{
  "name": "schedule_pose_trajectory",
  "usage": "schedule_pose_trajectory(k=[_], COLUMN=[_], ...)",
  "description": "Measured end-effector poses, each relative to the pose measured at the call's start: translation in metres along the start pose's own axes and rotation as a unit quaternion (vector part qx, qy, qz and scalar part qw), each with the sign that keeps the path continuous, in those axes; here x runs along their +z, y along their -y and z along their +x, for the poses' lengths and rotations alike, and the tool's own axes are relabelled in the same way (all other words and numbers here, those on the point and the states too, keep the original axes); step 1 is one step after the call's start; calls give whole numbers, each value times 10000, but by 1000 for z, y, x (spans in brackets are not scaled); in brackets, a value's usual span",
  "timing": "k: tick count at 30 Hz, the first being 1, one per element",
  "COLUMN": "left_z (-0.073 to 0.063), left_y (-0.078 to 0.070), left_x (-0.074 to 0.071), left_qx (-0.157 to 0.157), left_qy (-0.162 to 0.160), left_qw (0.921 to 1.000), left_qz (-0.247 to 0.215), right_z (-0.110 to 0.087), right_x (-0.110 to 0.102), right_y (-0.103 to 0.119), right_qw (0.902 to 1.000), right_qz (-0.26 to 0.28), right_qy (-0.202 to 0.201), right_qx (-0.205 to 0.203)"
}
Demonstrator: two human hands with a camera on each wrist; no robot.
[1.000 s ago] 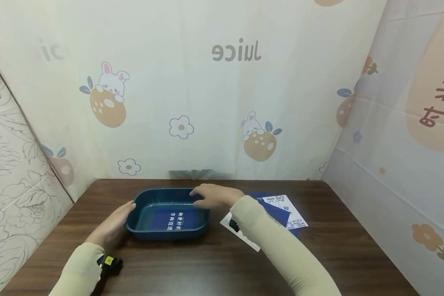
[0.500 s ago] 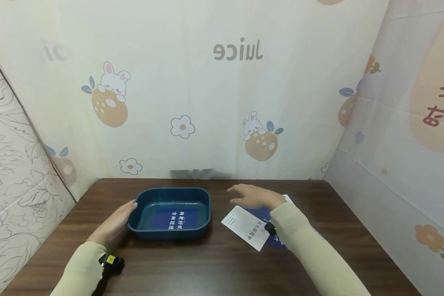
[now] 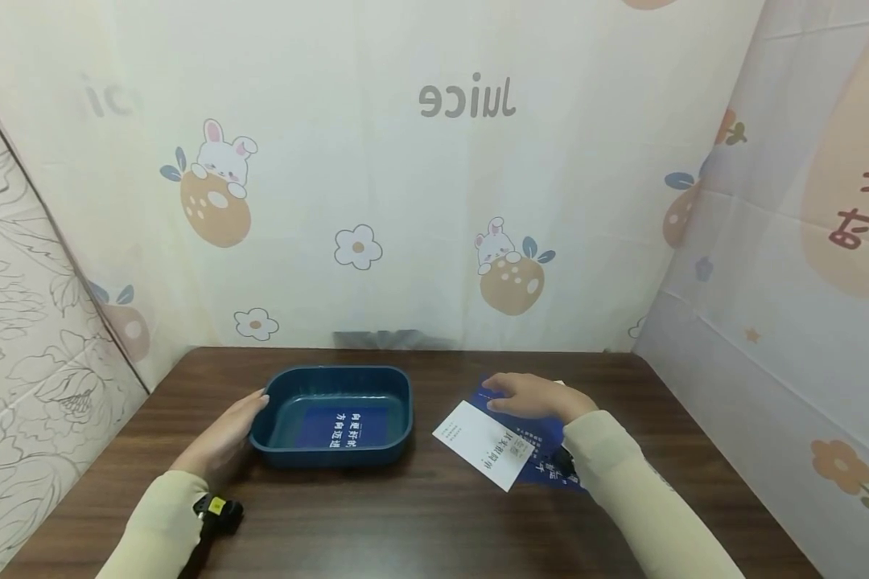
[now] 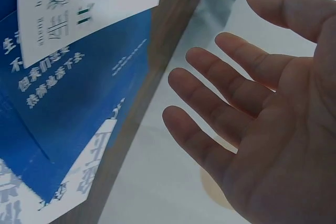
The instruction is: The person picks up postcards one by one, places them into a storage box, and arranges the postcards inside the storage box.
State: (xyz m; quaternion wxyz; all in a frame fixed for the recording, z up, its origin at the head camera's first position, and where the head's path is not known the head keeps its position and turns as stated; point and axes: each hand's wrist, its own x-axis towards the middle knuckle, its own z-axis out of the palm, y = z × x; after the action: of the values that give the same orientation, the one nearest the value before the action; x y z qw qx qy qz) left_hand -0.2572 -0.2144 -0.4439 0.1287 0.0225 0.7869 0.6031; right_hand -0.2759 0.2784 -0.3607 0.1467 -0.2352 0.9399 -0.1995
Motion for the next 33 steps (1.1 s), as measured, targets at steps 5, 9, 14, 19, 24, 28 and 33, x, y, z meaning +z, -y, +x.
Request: schedule_pose_trajectory(k=[5,9,14,19,24,28,33], left_z=[0,0,-1,0,0,-1,-1], left_y=[0,-1,-2,-2,-2,-2,-3], left_x=[1,1,1,1,1,2,2], left_qx=[-33,-74,-109,-92,-79,-99,-95], left_qy=[-40,-75,-65,-59,-65,-65,-67], left_qw=[10000,9999,9998,9999,9999,9999,9999], left_qz=[34,104,152,106,103,100,98], right_z=[0,4,12,20,27,28,30], right_x=[8,18,30,39,45,47,50], right_y=[-6,-12,-19,-21,-19,-12,-8], right_qw=[9997,9989,9968,9938,9887,9842,9803], right_qz=[148,167,-15,-185,-429,-585,-654], right_qy=[12,0,15,-86,-106,-27,47], right_qx=[188,447,801,1090,1431,1672,1866])
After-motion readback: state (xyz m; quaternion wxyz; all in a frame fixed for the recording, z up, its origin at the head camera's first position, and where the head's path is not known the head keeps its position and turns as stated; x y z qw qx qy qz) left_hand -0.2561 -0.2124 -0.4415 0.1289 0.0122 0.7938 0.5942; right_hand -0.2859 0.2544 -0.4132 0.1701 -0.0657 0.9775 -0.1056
